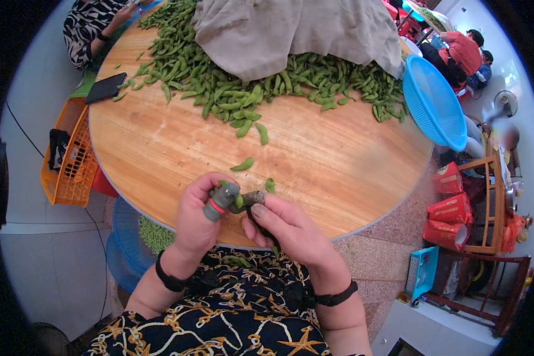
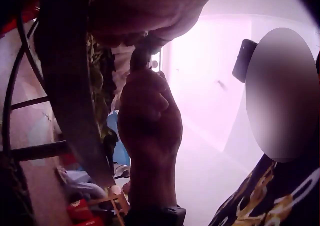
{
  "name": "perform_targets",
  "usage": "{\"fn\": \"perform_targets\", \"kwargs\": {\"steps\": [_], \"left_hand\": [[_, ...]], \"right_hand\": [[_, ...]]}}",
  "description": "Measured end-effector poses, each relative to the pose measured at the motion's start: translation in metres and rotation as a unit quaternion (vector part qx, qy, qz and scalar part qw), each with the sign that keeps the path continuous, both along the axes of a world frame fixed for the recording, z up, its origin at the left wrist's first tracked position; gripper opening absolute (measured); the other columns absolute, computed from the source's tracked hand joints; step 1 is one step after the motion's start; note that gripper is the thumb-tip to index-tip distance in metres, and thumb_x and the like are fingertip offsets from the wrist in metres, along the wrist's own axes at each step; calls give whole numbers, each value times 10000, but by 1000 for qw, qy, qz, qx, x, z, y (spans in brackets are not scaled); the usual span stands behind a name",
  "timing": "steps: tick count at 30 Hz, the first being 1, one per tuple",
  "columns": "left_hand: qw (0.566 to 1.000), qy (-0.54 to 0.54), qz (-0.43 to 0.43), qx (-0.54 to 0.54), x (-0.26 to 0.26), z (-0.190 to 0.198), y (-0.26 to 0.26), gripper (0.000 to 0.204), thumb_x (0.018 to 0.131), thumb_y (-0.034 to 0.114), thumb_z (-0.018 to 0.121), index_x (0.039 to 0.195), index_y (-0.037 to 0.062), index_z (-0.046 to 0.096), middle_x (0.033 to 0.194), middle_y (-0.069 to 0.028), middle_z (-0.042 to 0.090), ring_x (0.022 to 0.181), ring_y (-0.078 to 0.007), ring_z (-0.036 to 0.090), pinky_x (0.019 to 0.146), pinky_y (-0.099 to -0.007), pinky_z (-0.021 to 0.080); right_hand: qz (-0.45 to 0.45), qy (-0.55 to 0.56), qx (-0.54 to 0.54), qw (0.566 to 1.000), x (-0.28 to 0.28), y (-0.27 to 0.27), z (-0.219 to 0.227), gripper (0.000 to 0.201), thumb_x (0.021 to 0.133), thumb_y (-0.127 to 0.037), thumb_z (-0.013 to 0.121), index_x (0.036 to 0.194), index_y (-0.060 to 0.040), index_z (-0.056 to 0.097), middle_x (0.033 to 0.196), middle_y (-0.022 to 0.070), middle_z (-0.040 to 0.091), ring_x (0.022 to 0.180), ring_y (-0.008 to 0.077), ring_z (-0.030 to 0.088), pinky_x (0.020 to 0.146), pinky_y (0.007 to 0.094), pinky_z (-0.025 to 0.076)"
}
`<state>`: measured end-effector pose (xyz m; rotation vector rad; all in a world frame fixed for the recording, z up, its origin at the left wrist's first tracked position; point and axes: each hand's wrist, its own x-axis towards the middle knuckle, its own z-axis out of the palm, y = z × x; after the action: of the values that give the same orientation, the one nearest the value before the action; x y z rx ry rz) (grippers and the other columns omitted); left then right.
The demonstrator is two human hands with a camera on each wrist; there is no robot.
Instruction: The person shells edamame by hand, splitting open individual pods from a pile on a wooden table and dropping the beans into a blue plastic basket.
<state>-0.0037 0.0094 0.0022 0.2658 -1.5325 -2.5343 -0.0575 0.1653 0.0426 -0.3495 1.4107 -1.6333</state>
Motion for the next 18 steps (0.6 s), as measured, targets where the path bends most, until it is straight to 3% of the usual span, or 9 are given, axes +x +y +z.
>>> {"fn": "perform_targets", "kwargs": {"steps": [5, 8, 9, 10, 13, 15, 17, 18], "left_hand": [[995, -6, 21, -98, 2, -2, 3, 73, 817, 67, 604, 868, 26, 572, 780, 20, 559, 711, -45, 499, 641, -207, 421], [999, 37, -16, -19, 2, -3, 2, 100, 798, 104, 634, 826, 32, 571, 782, -18, 559, 741, -75, 514, 662, -209, 411], [995, 64, -71, 24, 1, -6, -3, 89, 803, 88, 625, 837, 26, 570, 774, 6, 545, 734, -68, 508, 658, -215, 415], [986, 91, -124, 67, 0, -8, -6, 80, 808, 72, 616, 848, 20, 570, 766, 29, 531, 727, -62, 501, 654, -221, 419], [975, 66, -161, 137, -1, -2, -9, 95, 811, 73, 612, 872, 24, 558, 782, 12, 537, 760, -74, 514, 672, -219, 424], [986, 46, -134, 83, 1, 2, -4, 118, 811, 69, 611, 899, 28, 545, 813, 6, 537, 781, -76, 516, 689, -218, 427], [994, 27, -107, 28, 1, 2, 3, 144, 810, 64, 609, 927, 32, 532, 843, 0, 537, 802, -77, 518, 706, -217, 430], [996, 30, -78, -5, 1, 1, 6, 165, 811, 50, 601, 954, 35, 520, 874, -4, 534, 822, -77, 518, 724, -216, 433]], "right_hand": [[-43, 8, 46, 998, 2, -3, -3, 215, 932, -194, 414, 794, -57, 505, 657, -34, 478, 558, 37, 419, 477, 175, 325], [-28, 41, 49, 998, 1, -1, -2, 200, 929, -185, 425, 797, -61, 509, 654, -39, 484, 548, 31, 421, 466, 174, 323], [-28, 41, 50, 998, 2, 0, -3, 200, 929, -185, 425, 797, -61, 509, 654, -39, 484, 548, 31, 421, 466, 174, 323], [-23, 6, 32, 999, 2, 1, -3, 201, 928, -184, 427, 793, -60, 510, 645, -42, 481, 540, 31, 420, 465, 176, 327], [-39, -35, 21, 998, 4, 0, -4, 184, 915, -168, 450, 800, -48, 528, 635, -44, 486, 534, 34, 428, 470, 181, 339], [-61, -40, 29, 997, 4, -2, -6, 168, 904, -154, 471, 811, -35, 545, 633, -42, 494, 538, 38, 439, 476, 184, 347], [-98, 150, 108, 978, 6, -5, -8, 118, 867, -111, 524, 841, -9, 577, 635, -16, 534, 557, 46, 471, 495, 195, 369], [-98, 150, 108, 978, 6, -7, -9, 118, 867, -111, 524, 841, -9, 577, 635, -16, 534, 557, 46, 471, 495, 195, 369]]}}
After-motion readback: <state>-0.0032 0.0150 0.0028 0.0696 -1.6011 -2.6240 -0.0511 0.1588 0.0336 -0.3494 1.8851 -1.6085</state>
